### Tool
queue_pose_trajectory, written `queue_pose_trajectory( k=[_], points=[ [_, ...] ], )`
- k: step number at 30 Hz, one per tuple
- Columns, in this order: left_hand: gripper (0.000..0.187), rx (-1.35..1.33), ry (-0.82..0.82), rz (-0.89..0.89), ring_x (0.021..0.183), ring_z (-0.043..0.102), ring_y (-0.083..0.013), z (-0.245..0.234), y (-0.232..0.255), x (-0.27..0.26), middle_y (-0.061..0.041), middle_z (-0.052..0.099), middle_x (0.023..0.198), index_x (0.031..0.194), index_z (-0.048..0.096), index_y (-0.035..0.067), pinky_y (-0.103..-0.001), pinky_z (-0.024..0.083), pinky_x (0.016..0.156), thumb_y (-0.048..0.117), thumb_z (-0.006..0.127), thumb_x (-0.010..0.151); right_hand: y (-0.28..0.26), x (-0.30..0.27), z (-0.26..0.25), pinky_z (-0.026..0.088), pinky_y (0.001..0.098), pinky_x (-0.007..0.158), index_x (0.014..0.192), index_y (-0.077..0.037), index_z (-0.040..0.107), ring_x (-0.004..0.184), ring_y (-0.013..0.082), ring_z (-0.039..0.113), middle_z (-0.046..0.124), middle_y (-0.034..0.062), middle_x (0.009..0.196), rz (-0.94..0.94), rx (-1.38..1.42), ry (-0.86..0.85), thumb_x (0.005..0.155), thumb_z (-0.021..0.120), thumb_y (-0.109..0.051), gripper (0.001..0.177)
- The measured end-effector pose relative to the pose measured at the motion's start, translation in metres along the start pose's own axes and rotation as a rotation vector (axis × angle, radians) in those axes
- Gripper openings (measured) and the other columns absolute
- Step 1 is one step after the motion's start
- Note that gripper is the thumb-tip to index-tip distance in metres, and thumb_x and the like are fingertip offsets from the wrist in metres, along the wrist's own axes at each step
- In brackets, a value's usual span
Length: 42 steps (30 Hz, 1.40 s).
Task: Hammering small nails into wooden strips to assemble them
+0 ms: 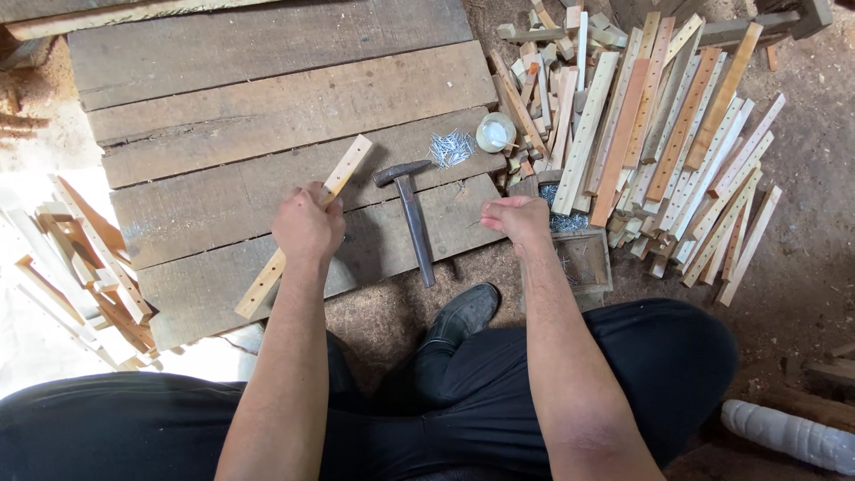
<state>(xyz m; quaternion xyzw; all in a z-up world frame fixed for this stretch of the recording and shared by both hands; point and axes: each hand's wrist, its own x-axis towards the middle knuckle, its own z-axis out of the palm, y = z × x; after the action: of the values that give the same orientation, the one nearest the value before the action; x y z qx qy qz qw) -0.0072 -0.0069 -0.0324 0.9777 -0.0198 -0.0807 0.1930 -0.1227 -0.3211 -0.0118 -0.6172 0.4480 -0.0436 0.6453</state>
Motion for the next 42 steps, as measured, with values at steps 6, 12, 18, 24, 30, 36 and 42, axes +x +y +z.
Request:
queue_pose_trajectory(
  k=[6,12,18,24,30,36,42],
  points=[
    [0.038,-0.073,0.037,0.021,0.100,0.071,-0.0362,-0.010,0.002,-0.003,-0.012,0.068,0.103,0.126,0.071,0.017,-0.048,0.058,0.089,0.034,0.072,0.091,-0.019,-0.014,-0.003,0.068,0.0397,0.067,0.101,0.010,0.073,0.075,0.0361,0.077,0.072,0.0318,0.088,-0.044,-0.073,0.057,0.081,0.078,-0.001,0.024],
    [0.036,-0.099,0.058,0.016,0.099,0.071,-0.0295,-0.027,0.011,-0.010,-0.010,0.068,0.103,0.129,0.071,0.017,-0.042,0.057,0.088,0.031,0.070,0.095,0.017,0.023,-0.016,0.066,0.0325,0.054,0.098,0.009,0.072,0.056,0.0269,0.073,0.070,0.0256,0.070,-0.036,-0.254,0.162,0.086,0.073,-0.005,0.018],
    [0.039,-0.079,0.057,0.035,0.099,0.072,-0.0302,-0.034,0.016,-0.015,-0.010,0.069,0.104,0.130,0.071,0.018,-0.043,0.058,0.087,0.034,0.071,0.094,0.038,0.036,0.002,0.065,0.0321,0.050,0.093,0.002,0.075,0.049,0.0246,0.072,0.070,0.0211,0.064,-0.035,-0.324,0.217,0.083,0.076,-0.011,0.016],
    [0.039,-0.108,0.029,0.010,0.102,0.071,-0.0312,-0.033,0.014,-0.014,-0.011,0.070,0.107,0.131,0.071,0.019,-0.045,0.057,0.090,0.034,0.071,0.094,0.026,0.021,0.005,0.066,0.0328,0.049,0.101,0.002,0.075,0.057,0.0292,0.074,0.070,0.0249,0.070,-0.070,-0.231,0.256,0.085,0.072,-0.010,0.020],
    [0.039,-0.050,0.005,-0.009,0.103,0.071,-0.0282,-0.028,0.013,-0.009,-0.008,0.070,0.109,0.133,0.069,0.022,-0.042,0.057,0.090,0.036,0.068,0.096,-0.034,-0.079,0.033,0.050,0.0530,0.110,0.153,-0.026,0.047,0.123,0.0406,0.064,0.070,0.0250,0.125,-0.059,-1.125,-0.033,0.096,0.042,-0.021,0.057],
    [0.038,-0.086,0.005,-0.003,0.101,0.071,-0.0314,-0.034,0.016,-0.012,-0.011,0.069,0.106,0.132,0.069,0.020,-0.045,0.057,0.089,0.034,0.069,0.097,-0.020,-0.061,0.025,0.049,0.0514,0.110,0.140,-0.040,0.058,0.122,0.0419,0.063,0.071,0.0231,0.121,-0.048,-0.930,0.103,0.094,0.044,-0.029,0.050],
    [0.039,-0.066,0.002,-0.022,0.100,0.072,-0.0309,-0.033,0.016,-0.009,-0.010,0.070,0.105,0.131,0.070,0.019,-0.045,0.058,0.088,0.036,0.069,0.095,-0.037,-0.102,0.050,0.043,0.0561,0.115,0.162,-0.014,0.028,0.131,0.0448,0.056,0.062,0.0304,0.134,0.000,-1.004,-0.097,0.096,0.036,-0.022,0.066]
  ],
)
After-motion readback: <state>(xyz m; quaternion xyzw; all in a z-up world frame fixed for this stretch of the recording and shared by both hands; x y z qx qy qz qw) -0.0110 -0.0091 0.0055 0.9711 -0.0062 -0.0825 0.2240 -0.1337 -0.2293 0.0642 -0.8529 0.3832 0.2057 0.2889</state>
